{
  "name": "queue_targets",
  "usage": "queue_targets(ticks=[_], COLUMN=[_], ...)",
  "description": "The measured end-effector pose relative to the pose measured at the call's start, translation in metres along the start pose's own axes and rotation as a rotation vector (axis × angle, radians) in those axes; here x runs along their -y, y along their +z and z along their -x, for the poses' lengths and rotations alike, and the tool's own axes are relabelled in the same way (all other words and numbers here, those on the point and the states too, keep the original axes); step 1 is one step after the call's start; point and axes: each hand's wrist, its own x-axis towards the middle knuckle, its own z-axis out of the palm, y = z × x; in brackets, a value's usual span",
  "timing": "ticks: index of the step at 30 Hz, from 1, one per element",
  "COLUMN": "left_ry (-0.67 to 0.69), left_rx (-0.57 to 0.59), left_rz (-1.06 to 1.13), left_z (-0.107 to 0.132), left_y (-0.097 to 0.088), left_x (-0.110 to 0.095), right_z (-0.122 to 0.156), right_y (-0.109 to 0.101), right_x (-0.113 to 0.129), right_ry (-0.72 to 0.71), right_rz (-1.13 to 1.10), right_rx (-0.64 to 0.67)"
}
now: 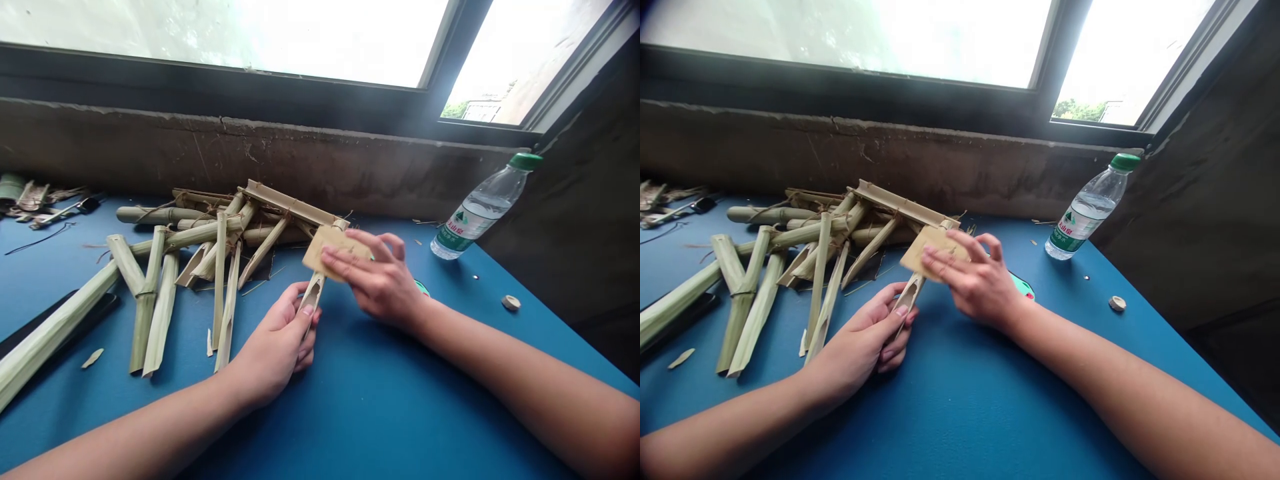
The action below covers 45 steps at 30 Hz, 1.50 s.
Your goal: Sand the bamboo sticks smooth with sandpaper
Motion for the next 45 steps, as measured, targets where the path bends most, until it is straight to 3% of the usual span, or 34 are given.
queue_targets(ticks=[3,8,12,16,21,25,30,34,38,42,45], left_ry=[-0.005,-0.001,-0.017,-0.006,-0.010,0.009,0.013,0.000,-0.047,-0.072,-0.086], left_rx=[-0.014,0.008,0.003,0.011,0.023,0.023,0.019,0.030,0.038,0.021,0.020], left_rz=[-0.010,-0.017,0.007,0.002,0.000,-0.002,0.008,0.032,0.055,0.074,0.081], left_z=[0.000,0.001,0.002,0.002,0.000,-0.001,-0.002,-0.003,-0.002,-0.003,-0.003], left_y=[0.001,0.001,0.001,0.000,-0.002,-0.002,-0.002,-0.002,-0.003,-0.003,-0.002], left_x=[0.000,-0.001,-0.002,-0.003,0.000,0.001,0.001,0.000,-0.003,-0.005,-0.006], right_z=[0.000,-0.002,-0.002,-0.003,-0.003,-0.004,-0.005,-0.004,-0.003,-0.004,-0.003], right_y=[0.000,0.001,0.001,0.002,0.003,0.003,0.005,0.008,0.011,0.013,0.012], right_x=[0.000,-0.005,-0.003,-0.003,-0.003,0.000,0.004,0.001,-0.002,-0.004,-0.001], right_ry=[-0.101,0.067,-0.040,0.065,-0.041,0.077,-0.055,0.090,0.035,0.131,0.086], right_rz=[-0.026,0.041,-0.021,0.051,0.034,0.098,0.023,0.031,-0.041,-0.005,-0.027], right_rx=[0.032,-0.045,0.009,-0.037,-0.030,-0.088,-0.027,-0.059,0.005,-0.041,-0.006])
